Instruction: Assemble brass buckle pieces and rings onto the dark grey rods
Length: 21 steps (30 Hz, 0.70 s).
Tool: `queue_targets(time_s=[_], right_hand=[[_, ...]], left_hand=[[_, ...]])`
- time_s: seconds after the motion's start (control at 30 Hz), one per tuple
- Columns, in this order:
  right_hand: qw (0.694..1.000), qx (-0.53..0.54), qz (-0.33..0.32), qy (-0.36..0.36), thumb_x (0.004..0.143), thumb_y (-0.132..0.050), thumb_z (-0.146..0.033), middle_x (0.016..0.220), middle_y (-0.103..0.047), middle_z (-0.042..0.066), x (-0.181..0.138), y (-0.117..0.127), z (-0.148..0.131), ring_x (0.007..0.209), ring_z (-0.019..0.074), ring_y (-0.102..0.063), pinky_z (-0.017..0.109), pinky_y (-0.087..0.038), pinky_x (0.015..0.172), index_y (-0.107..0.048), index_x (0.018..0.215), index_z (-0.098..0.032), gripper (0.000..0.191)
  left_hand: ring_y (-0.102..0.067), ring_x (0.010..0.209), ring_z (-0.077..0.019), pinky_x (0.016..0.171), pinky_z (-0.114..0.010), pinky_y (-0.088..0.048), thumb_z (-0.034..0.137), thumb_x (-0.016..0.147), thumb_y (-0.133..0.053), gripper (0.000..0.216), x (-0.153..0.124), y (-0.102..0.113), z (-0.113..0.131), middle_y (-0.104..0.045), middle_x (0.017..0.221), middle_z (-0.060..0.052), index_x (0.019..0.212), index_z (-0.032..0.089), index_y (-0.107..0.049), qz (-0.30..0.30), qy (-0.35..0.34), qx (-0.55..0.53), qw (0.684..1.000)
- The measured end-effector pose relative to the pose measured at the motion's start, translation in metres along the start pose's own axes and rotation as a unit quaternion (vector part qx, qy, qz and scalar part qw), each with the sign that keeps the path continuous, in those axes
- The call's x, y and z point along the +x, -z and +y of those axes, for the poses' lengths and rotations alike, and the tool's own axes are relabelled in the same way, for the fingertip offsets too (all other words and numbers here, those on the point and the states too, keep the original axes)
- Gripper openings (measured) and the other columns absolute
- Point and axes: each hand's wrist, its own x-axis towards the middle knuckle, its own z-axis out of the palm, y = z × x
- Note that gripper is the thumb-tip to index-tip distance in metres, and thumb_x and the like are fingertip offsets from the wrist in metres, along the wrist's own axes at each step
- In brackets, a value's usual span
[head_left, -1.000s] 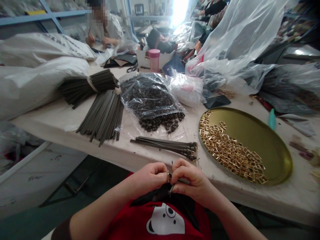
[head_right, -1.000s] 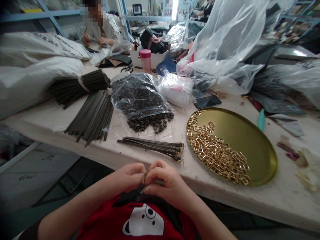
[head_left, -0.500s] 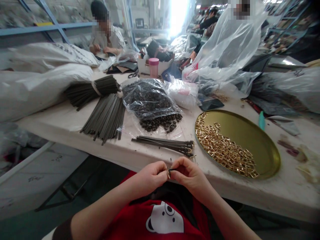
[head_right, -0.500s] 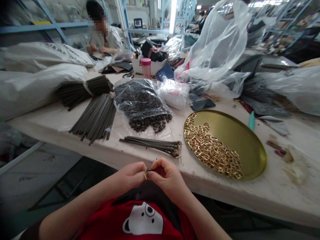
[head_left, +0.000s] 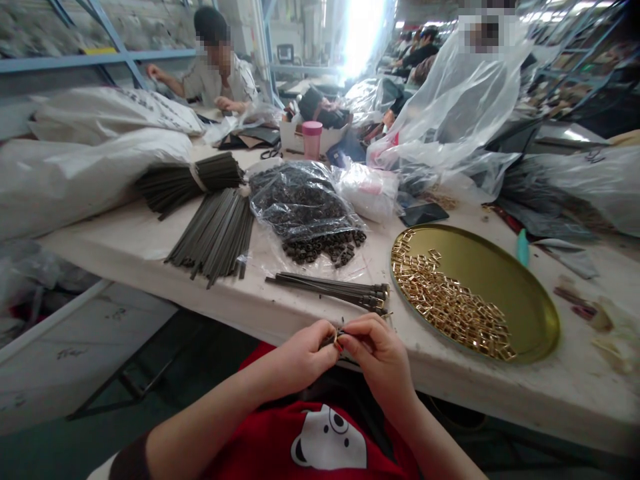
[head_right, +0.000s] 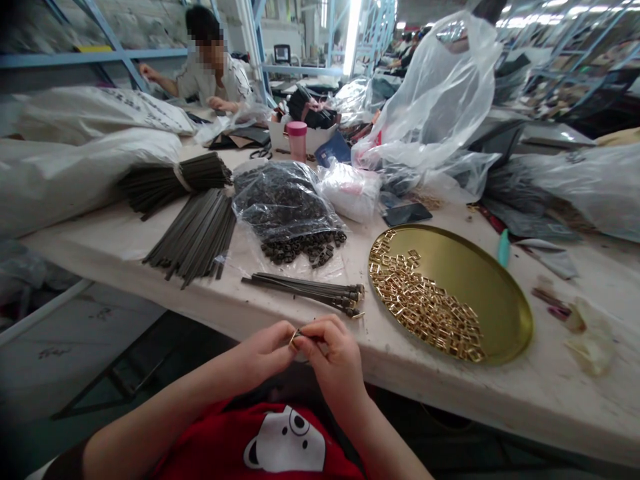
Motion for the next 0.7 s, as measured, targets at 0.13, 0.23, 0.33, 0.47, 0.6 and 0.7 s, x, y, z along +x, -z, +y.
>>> queue_targets(time_s=[0.13, 0.23, 0.33, 0.47, 0.6, 0.7], right_hand=[[0.996, -0.053, -0.025, 0.062, 0.081, -0.052, -0.017, 0.081, -0.059, 0.004, 0.002, 0.004, 0.002, 0.075, 0.0151, -0.058, 0.027, -0.047, 0.066, -0.064, 0.085, -0.022, 0.013], [0.995, -0.056, -0.053, 0.064, 0.082, -0.052, -0.017, 0.081, -0.059, 0.004, 0.006, 0.007, 0.003, 0.076, 0.0152, -0.058, 0.027, -0.048, 0.066, -0.065, 0.086, -0.022, 0.015], [0.994, -0.047, -0.086, 0.041, 0.081, -0.052, -0.018, 0.079, -0.058, 0.003, 0.012, 0.009, 0.003, 0.075, 0.0148, -0.057, 0.026, -0.048, 0.064, -0.066, 0.083, -0.022, 0.014], [0.991, -0.048, -0.122, 0.017, 0.081, -0.053, -0.019, 0.08, -0.056, 0.003, 0.018, 0.011, 0.006, 0.075, 0.0141, -0.056, 0.025, -0.048, 0.064, -0.065, 0.083, -0.022, 0.013], [0.991, -0.077, -0.105, 0.036, 0.08, -0.054, -0.018, 0.077, -0.055, 0.001, 0.02, 0.007, 0.009, 0.071, 0.0138, -0.055, 0.025, -0.047, 0.061, -0.062, 0.085, -0.022, 0.011], [0.992, -0.099, -0.041, 0.059, 0.076, -0.058, -0.016, 0.073, -0.056, 0.0, 0.018, 0.003, 0.01, 0.067, 0.0139, -0.056, 0.026, -0.048, 0.059, -0.058, 0.08, -0.02, 0.006]], left_hand=[[-0.048, 0.077, -0.0152, 0.066, -0.025, -0.039, 0.03, 0.081, -0.041, 0.019, 0.002, 0.007, -0.002, -0.053, 0.08, 0.001, 0.087, 0.016, -0.052, -0.018, -0.003, -0.003, 1.0], [-0.049, 0.079, -0.0156, 0.068, -0.025, -0.039, 0.031, 0.081, -0.04, 0.021, 0.005, 0.011, -0.003, -0.054, 0.083, 0.0, 0.09, 0.016, -0.052, -0.036, -0.004, 0.0, 0.999], [-0.049, 0.08, -0.016, 0.069, -0.025, -0.04, 0.031, 0.082, -0.04, 0.021, 0.009, 0.014, -0.003, -0.054, 0.085, 0.0, 0.091, 0.016, -0.052, -0.048, -0.006, 0.015, 0.999], [-0.049, 0.076, -0.0157, 0.067, -0.025, -0.039, 0.03, 0.081, -0.04, 0.019, 0.013, 0.015, -0.003, -0.054, 0.081, 0.0, 0.087, 0.016, -0.051, -0.056, -0.003, 0.039, 0.998], [-0.05, 0.082, -0.0178, 0.072, -0.027, -0.039, 0.031, 0.08, -0.042, 0.021, 0.017, 0.015, -0.003, -0.056, 0.086, -0.001, 0.091, 0.016, -0.053, -0.055, -0.011, 0.034, 0.998], [-0.051, 0.082, -0.0179, 0.072, -0.027, -0.039, 0.033, 0.081, -0.042, 0.024, 0.02, 0.015, -0.003, -0.057, 0.088, -0.002, 0.093, 0.016, -0.053, -0.044, -0.007, 0.021, 0.999]])
